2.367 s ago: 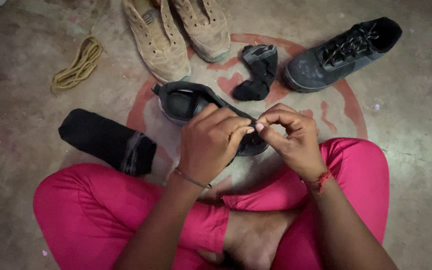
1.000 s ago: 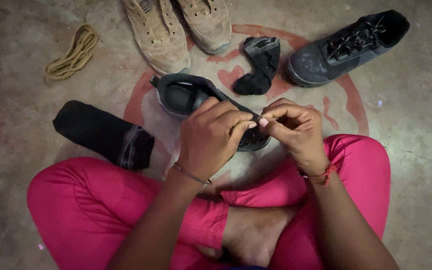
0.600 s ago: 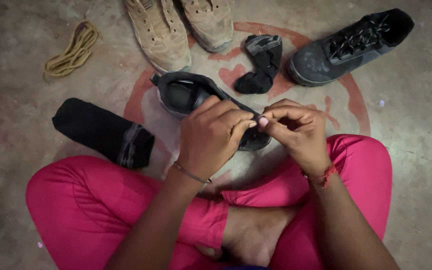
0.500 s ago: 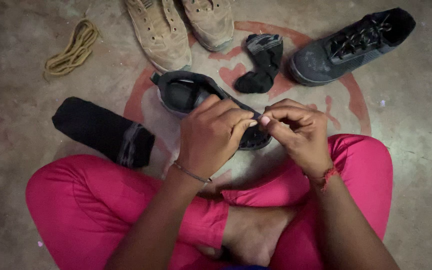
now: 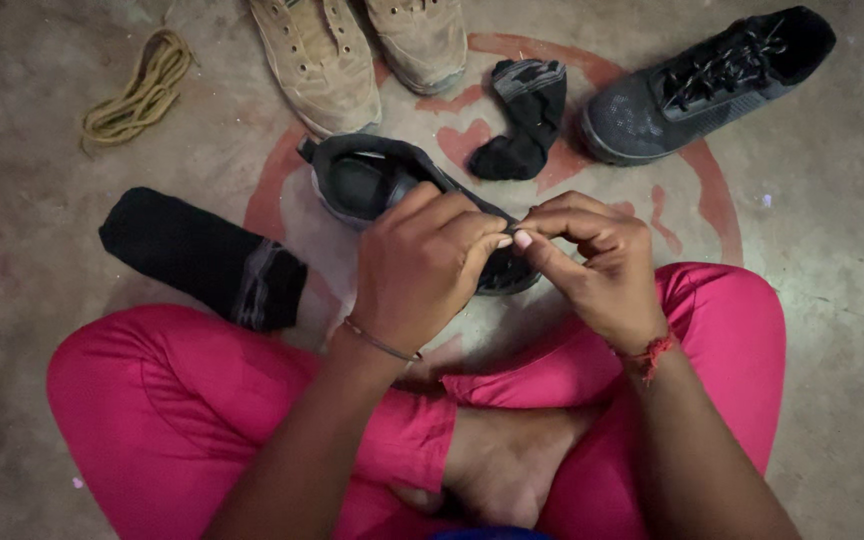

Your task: The person sits on the floor and threads a black-and-white shoelace through the eyelets of a dark sneaker, then ties the laces into a knot.

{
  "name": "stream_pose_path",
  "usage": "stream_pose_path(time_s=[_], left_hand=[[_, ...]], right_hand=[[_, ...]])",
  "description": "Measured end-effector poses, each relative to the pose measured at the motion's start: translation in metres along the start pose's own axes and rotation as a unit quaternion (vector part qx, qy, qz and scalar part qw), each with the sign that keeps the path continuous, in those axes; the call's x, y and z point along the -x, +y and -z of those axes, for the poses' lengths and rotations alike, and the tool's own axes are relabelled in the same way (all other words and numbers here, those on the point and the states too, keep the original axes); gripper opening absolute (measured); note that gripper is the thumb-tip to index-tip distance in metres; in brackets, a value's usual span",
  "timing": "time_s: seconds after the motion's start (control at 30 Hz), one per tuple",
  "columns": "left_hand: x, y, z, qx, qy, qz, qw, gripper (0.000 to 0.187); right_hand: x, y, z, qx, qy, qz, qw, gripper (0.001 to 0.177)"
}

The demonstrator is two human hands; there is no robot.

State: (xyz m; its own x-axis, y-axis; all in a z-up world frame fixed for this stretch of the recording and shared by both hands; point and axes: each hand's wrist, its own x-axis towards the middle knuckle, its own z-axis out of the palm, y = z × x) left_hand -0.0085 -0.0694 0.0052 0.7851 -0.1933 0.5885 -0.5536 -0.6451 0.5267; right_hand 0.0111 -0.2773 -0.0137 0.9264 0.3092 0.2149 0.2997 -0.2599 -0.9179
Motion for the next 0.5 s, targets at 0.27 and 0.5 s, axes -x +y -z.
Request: stream_pose_path(time_s=[0.27,0.5], left_hand=[[0.0,0.004,0.006,-0.044,-0.005,-0.03,0.999,0.016],[0.0,0.007,0.007,-0.058,-0.013,-0.062,0.996,0.011]], right_hand=[[0.002,-0.009,0.001,0.061,-0.003,0.027,0.998,0.011],[0.001,-0.011,0.005,-0.009,-0.023,-0.014,1.0,0.012]])
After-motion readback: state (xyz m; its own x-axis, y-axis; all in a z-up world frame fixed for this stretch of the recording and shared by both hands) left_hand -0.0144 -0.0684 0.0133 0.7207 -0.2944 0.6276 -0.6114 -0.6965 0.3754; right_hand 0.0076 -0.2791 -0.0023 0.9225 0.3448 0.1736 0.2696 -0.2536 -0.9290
